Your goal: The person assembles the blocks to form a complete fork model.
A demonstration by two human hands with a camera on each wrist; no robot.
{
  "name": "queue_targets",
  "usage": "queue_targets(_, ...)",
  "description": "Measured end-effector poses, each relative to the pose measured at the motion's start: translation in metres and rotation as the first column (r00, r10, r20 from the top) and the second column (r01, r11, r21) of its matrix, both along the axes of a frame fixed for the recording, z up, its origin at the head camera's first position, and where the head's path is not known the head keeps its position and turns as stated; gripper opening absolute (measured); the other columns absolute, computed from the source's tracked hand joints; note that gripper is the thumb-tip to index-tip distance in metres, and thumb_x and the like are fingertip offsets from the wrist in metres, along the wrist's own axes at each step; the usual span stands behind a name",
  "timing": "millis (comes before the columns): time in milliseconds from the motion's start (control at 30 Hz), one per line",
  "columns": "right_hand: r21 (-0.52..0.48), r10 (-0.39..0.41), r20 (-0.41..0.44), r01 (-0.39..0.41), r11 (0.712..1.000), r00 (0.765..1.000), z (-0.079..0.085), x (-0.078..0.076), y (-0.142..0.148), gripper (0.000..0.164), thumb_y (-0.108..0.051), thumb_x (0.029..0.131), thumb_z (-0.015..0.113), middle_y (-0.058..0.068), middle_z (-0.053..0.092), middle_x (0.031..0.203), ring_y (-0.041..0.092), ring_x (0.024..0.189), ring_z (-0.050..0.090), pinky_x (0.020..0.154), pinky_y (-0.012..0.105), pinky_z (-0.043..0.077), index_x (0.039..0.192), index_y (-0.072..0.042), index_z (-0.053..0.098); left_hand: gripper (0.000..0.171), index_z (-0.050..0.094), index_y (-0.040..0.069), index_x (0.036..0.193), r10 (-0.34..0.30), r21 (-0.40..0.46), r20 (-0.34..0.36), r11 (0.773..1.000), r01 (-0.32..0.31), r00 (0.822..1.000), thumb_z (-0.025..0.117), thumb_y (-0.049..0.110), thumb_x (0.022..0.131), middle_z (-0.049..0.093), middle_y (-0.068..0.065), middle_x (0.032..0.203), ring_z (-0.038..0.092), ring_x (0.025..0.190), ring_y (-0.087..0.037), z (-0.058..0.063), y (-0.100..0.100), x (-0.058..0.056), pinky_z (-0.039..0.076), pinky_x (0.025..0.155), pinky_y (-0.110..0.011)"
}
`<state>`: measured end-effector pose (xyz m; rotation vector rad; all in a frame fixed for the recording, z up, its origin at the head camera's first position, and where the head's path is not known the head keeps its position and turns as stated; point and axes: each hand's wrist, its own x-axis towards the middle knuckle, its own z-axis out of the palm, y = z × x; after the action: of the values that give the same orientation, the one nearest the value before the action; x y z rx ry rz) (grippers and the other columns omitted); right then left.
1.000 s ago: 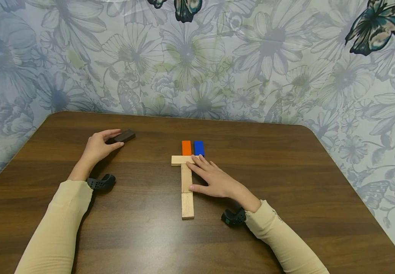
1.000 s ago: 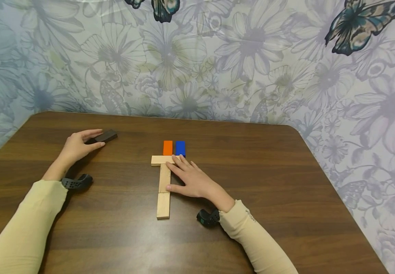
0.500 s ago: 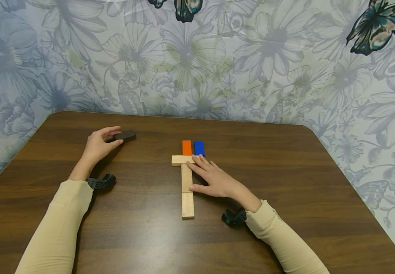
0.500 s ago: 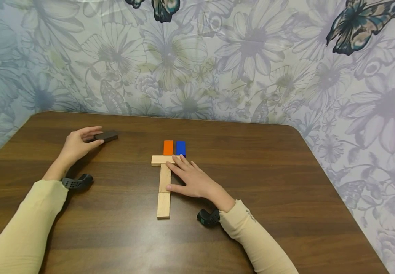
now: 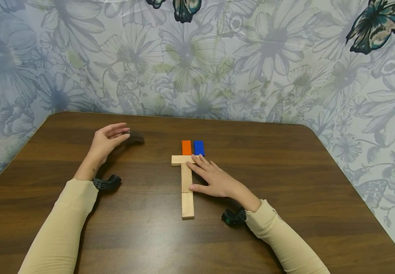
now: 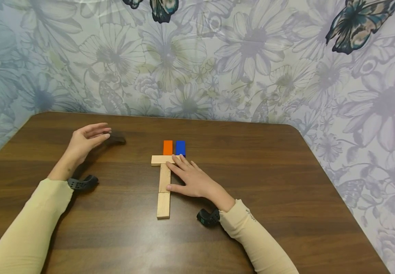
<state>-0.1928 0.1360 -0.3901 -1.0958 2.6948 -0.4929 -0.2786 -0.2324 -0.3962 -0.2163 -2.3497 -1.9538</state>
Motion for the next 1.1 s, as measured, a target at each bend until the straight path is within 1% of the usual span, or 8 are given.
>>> queue_targets(133,-0.001,-0.003,0.002,0.003,1.000,1.000,0.000,-0.001,0.000,0.072,-0.055,0.094,0.043,0.007,0.004,0.155,0.023,0.140,-0.002,0.109,0.048,0.008,0.151,-0.018,0.018,0.045,0.051,-0.006,0.129,-0.052,0.135,0.046,0.990,0.046,0.998,0.065,0.008,0.089,0.064,-0.006,0.113,0.061,0.095,-0.005,0.006,0.011,0.000,0.048,0.079,-0.018)
queue_targets(300,-0.005,-0.002,0.005,0.002,1.000,1.000,0.002,-0.001,0.000,0.072,-0.054,0.094,0.043,0.007,0.004,0.155,0.023,0.140,-0.002,0.109,0.048,0.008,0.151,-0.018,0.018,0.043,0.055,-0.010,0.124,-0.103,0.217,0.071,0.972,0.085,0.992,0.066,0.010,0.088,0.065,-0.001,0.108,0.061,0.099,-0.008,0.006,0.024,-0.005,0.047,0.083,-0.021)
queue_targets(467,-0.002,-0.005,0.010,0.005,1.000,1.000,0.002,-0.002,-0.001,0.072,-0.054,0.094,0.043,0.007,0.004,0.155,0.022,0.140,-0.003,0.109,0.048,0.008,0.151,-0.018,0.018,0.038,0.060,-0.007,0.120,-0.158,0.291,0.093,0.948,0.125,0.983,0.067,0.011,0.087,0.066,-0.002,0.108,0.059,0.103,-0.011,0.002,0.036,-0.011,0.046,0.085,-0.023)
queue_targets(667,-0.005,0.001,0.004,-0.001,1.000,1.000,0.001,-0.004,-0.002,0.072,-0.053,0.095,0.043,0.008,0.003,0.155,0.023,0.140,-0.003,0.109,0.049,0.008,0.151,-0.017,0.018,0.036,0.061,-0.007,0.120,-0.219,0.273,0.089,0.944,0.187,0.972,0.065,0.010,0.088,0.065,-0.006,0.113,0.058,0.106,-0.011,-0.001,0.049,-0.018,0.045,0.087,-0.022)
queue_targets(800,-0.007,0.006,0.000,-0.006,1.000,1.000,0.001,-0.004,-0.002,0.072,-0.053,0.095,0.044,0.009,0.004,0.155,0.024,0.140,-0.003,0.109,0.048,0.007,0.151,-0.016,0.018,0.040,0.056,-0.009,0.124,-0.277,0.288,0.089,0.927,0.241,0.957,0.064,0.009,0.089,0.061,-0.010,0.119,0.056,0.109,-0.011,-0.003,0.058,-0.021,0.043,0.089,-0.023)
queue_targets(933,-0.003,0.001,0.004,-0.001,1.000,1.000,0.002,-0.003,-0.002,0.071,-0.053,0.095,0.043,0.008,0.004,0.155,0.023,0.140,-0.003,0.109,0.048,0.008,0.151,-0.017,0.018,0.042,0.054,-0.009,0.126,-0.307,0.289,0.101,0.919,0.267,0.946,0.064,0.008,0.089,0.063,-0.006,0.118,0.055,0.111,-0.012,-0.004,0.066,-0.024,0.043,0.090,-0.023)
queue_targets(1033,-0.001,-0.004,0.011,0.004,1.000,1.000,0.003,-0.003,-0.002,0.072,-0.053,0.095,0.044,0.008,0.004,0.155,0.023,0.140,-0.003,0.109,0.048,0.008,0.151,-0.017,0.018,0.045,0.048,-0.007,0.132,-0.338,0.272,0.119,0.916,0.297,0.934,0.061,0.006,0.091,0.058,-0.010,0.125,0.051,0.117,-0.017,-0.005,0.071,-0.025,0.041,0.093,-0.025)
queue_targets(1100,0.000,-0.006,0.013,0.006,1.000,1.000,0.003,-0.003,-0.002,0.072,-0.053,0.094,0.044,0.008,0.004,0.155,0.023,0.140,-0.003,0.109,0.048,0.008,0.151,-0.018,0.018,0.046,0.044,-0.006,0.136,-0.361,0.253,0.130,0.913,0.321,0.924,0.058,0.004,0.093,0.051,-0.014,0.132,0.046,0.122,-0.020,-0.006,0.073,-0.025,0.039,0.095,-0.027)
